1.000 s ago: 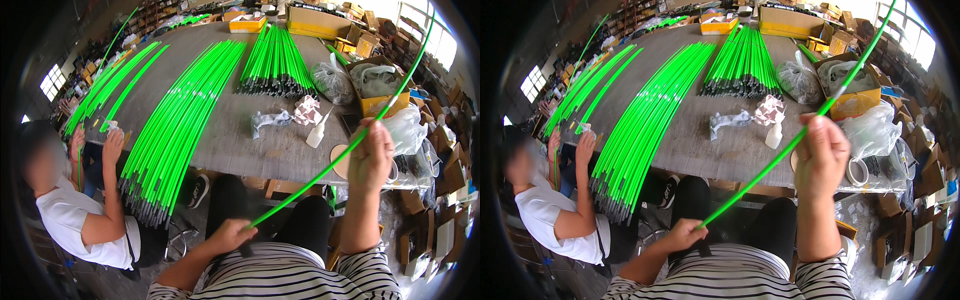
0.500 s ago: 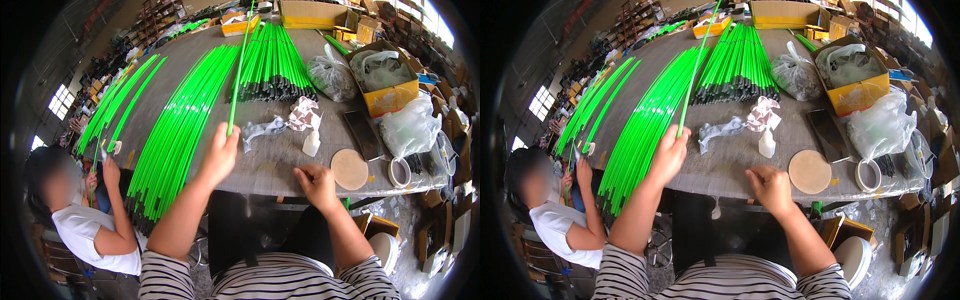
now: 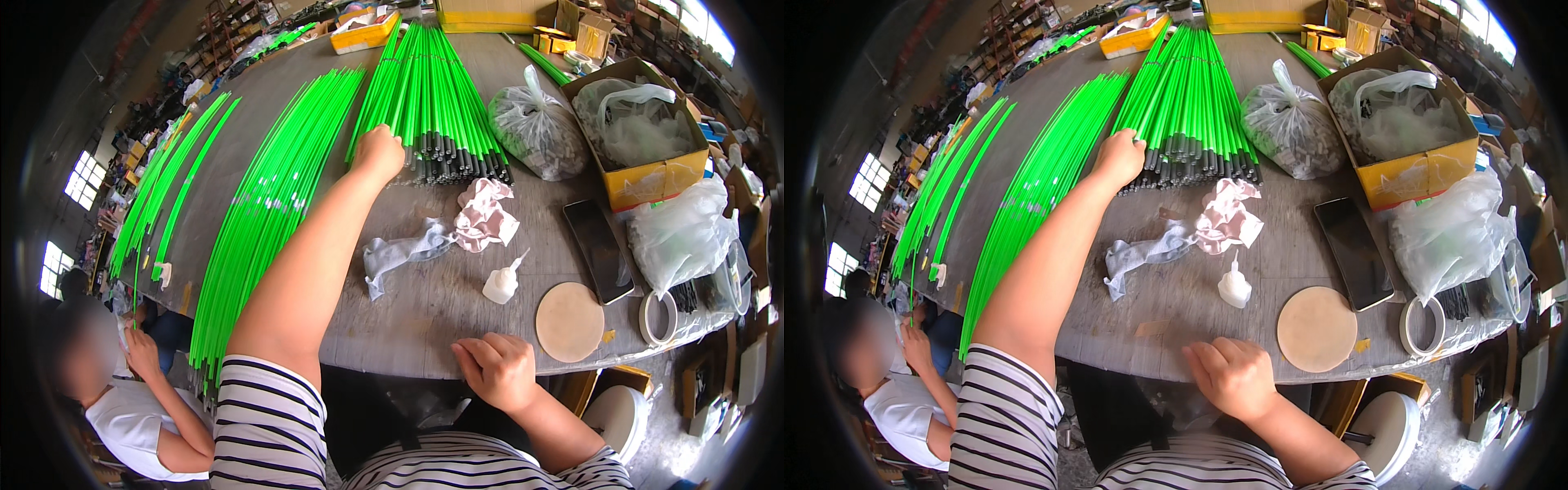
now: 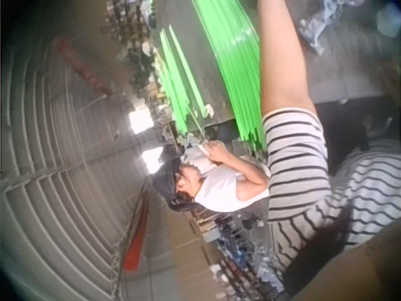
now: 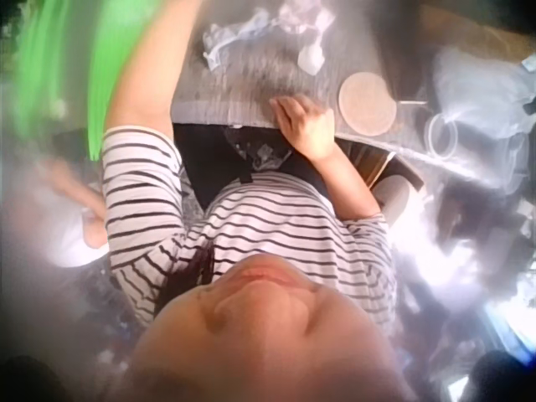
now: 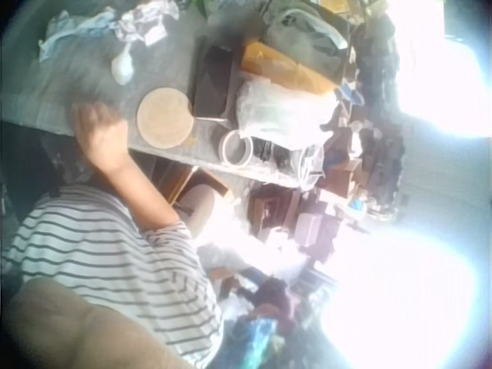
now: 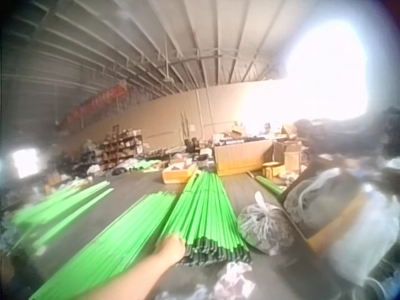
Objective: The person applies adhesive from a bottle onto green rods and then uses a small cloth to wipe the adhesive along the rod surface before placing them back on the table.
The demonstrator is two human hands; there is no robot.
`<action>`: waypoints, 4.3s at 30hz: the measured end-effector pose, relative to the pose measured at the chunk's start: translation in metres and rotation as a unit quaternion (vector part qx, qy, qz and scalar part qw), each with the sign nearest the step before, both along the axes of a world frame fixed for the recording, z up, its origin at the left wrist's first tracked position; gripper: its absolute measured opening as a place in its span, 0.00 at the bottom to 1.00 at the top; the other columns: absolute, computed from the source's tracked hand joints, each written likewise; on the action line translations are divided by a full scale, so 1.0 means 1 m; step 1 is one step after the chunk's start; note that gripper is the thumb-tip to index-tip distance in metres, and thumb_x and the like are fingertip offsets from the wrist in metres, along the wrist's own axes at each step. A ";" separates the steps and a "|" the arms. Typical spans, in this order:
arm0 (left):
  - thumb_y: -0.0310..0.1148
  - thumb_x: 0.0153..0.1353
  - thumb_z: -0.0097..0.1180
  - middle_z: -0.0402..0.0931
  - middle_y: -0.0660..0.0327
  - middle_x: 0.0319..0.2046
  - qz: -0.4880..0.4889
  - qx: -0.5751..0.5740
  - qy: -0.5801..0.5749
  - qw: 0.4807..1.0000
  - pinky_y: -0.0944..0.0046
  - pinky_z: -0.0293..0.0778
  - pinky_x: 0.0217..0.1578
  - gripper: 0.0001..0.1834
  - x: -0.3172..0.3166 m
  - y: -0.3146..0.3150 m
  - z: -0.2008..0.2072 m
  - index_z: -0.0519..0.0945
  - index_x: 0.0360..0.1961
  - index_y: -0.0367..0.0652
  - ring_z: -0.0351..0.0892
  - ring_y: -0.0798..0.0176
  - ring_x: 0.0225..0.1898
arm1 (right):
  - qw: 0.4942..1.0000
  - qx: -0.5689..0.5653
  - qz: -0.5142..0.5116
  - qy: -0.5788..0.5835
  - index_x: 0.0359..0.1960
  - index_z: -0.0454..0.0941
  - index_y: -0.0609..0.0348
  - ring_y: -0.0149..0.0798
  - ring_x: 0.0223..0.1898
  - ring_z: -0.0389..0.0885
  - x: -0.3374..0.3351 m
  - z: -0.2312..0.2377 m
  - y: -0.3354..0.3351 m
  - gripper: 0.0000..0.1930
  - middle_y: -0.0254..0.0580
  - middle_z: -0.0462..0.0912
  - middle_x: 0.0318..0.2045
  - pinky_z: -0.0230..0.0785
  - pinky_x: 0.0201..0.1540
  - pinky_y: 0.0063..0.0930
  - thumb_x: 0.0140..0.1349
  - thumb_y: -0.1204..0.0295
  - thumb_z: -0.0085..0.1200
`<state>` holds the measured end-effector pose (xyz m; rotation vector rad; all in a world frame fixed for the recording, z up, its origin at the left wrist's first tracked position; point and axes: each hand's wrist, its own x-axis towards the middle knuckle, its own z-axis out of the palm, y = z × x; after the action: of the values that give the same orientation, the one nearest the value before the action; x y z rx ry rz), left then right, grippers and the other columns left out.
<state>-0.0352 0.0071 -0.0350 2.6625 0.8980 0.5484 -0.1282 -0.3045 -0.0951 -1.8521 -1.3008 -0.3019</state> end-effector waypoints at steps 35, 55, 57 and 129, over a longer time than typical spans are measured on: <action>0.29 0.49 0.53 0.75 0.43 0.28 0.110 0.033 0.226 0.967 0.54 0.73 0.36 0.10 -0.284 -0.036 -0.028 0.74 0.29 0.30 0.76 0.45 0.36 | 0.997 -0.012 -0.072 0.039 0.17 0.75 0.62 0.47 0.15 0.72 -0.016 0.001 0.000 0.10 0.46 0.73 0.14 0.61 0.18 0.32 0.49 0.69 0.58; 0.38 0.61 0.45 0.69 0.50 0.14 0.041 -0.113 -0.143 0.982 0.58 0.68 0.21 0.17 -0.381 -0.099 -0.026 0.68 0.22 0.34 0.70 0.51 0.17 | 0.995 -0.016 -0.092 0.021 0.14 0.71 0.64 0.46 0.14 0.70 -0.027 -0.003 0.003 0.13 0.46 0.70 0.12 0.60 0.19 0.33 0.49 0.70 0.58; 0.40 0.62 0.44 0.67 0.60 0.12 0.050 -0.365 -0.137 0.920 0.69 0.63 0.15 0.17 -0.387 -0.134 0.010 0.68 0.24 0.36 0.66 0.67 0.11 | 0.994 -0.017 -0.105 0.016 0.14 0.71 0.64 0.46 0.14 0.69 -0.024 -0.005 0.002 0.13 0.46 0.70 0.12 0.60 0.18 0.33 0.49 0.69 0.58; 0.17 0.51 0.53 0.63 0.69 0.22 -0.058 -0.537 -0.299 0.787 0.80 0.57 0.11 0.25 -0.336 -0.210 -0.038 0.70 0.53 0.42 0.60 0.81 0.14 | 0.979 0.126 0.041 0.153 0.34 0.78 0.64 0.32 0.29 0.73 -0.081 0.045 -0.059 0.20 0.39 0.76 0.27 0.66 0.34 0.22 0.34 0.78 0.69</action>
<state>-0.3717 -0.2034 -0.0732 1.3572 0.5584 0.5558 -0.2095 -0.3632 -0.0505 -1.5562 -1.0707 -0.1234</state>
